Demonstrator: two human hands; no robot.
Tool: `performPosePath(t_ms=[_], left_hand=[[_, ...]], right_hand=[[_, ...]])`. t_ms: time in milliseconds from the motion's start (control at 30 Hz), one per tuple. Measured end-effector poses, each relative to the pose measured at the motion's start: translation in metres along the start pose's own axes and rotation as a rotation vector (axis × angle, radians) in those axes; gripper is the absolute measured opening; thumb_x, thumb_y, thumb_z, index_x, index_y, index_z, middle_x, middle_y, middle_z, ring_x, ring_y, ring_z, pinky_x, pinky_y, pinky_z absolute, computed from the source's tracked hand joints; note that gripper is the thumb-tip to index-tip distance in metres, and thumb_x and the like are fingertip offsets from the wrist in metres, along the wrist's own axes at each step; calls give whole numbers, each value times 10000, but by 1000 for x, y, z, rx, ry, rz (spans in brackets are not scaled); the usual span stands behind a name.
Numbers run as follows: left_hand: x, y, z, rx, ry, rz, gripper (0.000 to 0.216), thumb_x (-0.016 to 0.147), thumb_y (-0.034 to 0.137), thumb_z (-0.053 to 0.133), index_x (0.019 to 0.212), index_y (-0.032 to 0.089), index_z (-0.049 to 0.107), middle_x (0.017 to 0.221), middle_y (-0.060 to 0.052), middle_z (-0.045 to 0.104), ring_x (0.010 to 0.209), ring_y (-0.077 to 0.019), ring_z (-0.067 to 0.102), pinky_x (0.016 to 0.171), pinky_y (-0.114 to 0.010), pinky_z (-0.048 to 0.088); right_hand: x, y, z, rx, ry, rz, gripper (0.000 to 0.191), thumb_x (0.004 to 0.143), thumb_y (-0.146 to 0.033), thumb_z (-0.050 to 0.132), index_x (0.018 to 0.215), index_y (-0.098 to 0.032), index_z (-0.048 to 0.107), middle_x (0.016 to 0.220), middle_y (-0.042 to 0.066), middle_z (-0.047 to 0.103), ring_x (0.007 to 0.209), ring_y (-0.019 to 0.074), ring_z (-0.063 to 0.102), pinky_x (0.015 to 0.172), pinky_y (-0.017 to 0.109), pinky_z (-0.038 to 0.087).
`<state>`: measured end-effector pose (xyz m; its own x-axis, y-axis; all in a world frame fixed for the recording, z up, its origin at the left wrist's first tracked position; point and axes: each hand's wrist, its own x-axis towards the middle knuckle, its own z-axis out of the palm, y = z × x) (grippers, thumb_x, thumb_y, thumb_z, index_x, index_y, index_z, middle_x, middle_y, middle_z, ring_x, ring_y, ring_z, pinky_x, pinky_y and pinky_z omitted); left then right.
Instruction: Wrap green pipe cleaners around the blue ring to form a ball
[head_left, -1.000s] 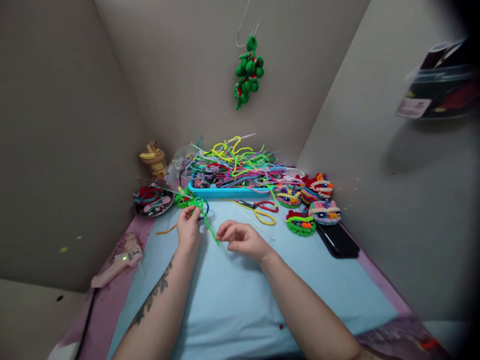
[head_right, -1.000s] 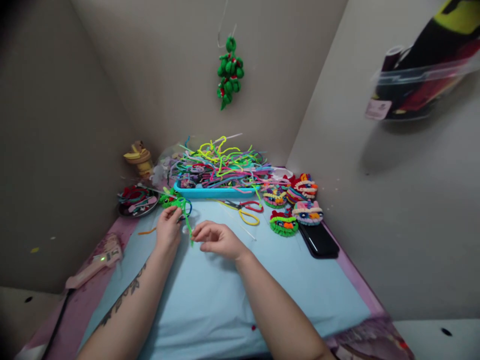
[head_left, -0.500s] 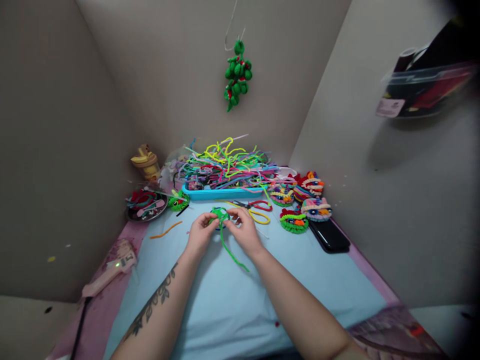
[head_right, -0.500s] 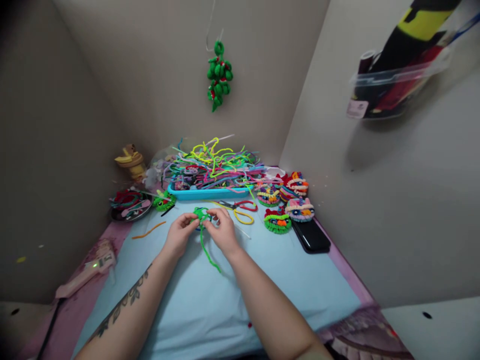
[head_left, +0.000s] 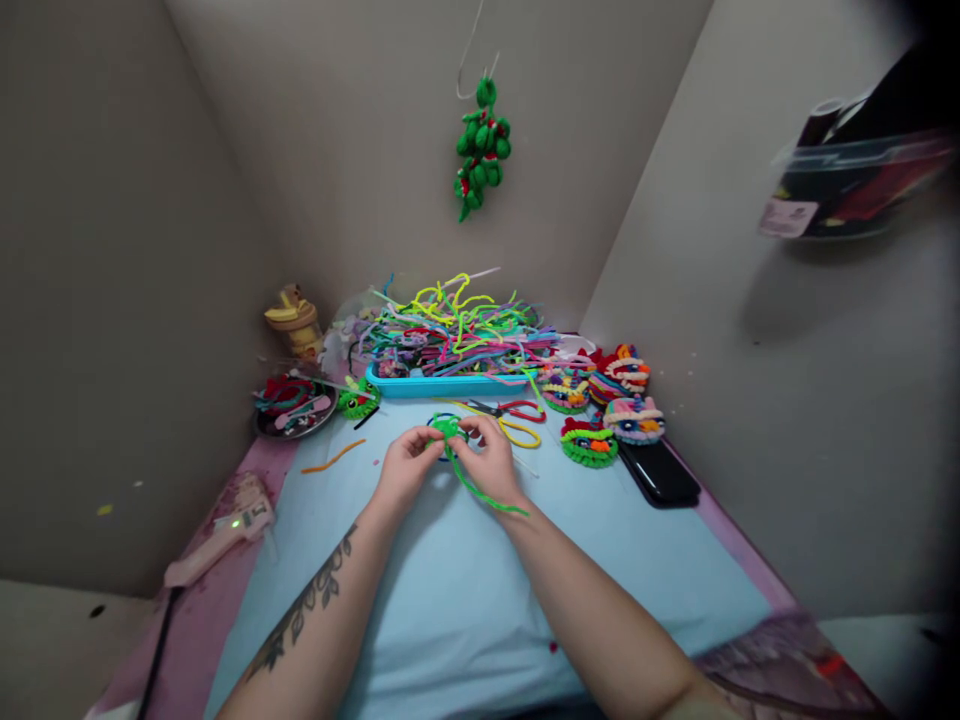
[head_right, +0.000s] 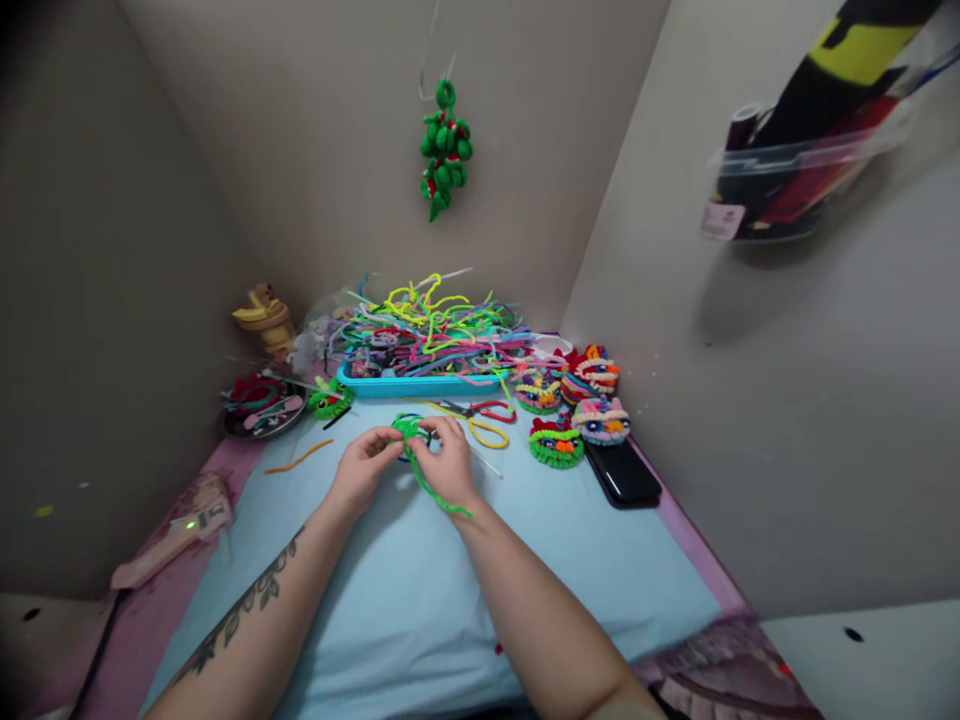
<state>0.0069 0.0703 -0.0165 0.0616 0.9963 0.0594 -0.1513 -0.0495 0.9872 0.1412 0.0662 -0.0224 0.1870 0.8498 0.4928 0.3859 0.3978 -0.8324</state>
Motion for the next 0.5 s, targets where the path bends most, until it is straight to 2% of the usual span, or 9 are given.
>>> performPosePath(t_ms=[300,433,500], left_hand=[[-1,3,-1,13,-8,-5,179,623,241,706,746,142,622,683,3,610,630,-100,525,630,-214,394],[-2,3,-1,31,-14,-7,185,619,246,710,747,142,626,697,-6,618,647,-111,537,639,-224,404],[-2,2,-1,44,-22,-2,187,621,253,709,748,143,625,704,-13,621,654,-118,542,637,-229,407]], right_hand=[[-1,3,-3,-117,-82,-110,123,734,-233,595,847,-237,646,866,38,554,883,198,515,816,350,407],[1,7,-3,-37,-88,-52,90,704,-230,627,791,-234,650,860,29,529,880,187,517,800,331,412],[3,9,-3,29,-103,22,64,677,-234,647,740,-224,647,861,26,516,866,180,521,740,304,420]])
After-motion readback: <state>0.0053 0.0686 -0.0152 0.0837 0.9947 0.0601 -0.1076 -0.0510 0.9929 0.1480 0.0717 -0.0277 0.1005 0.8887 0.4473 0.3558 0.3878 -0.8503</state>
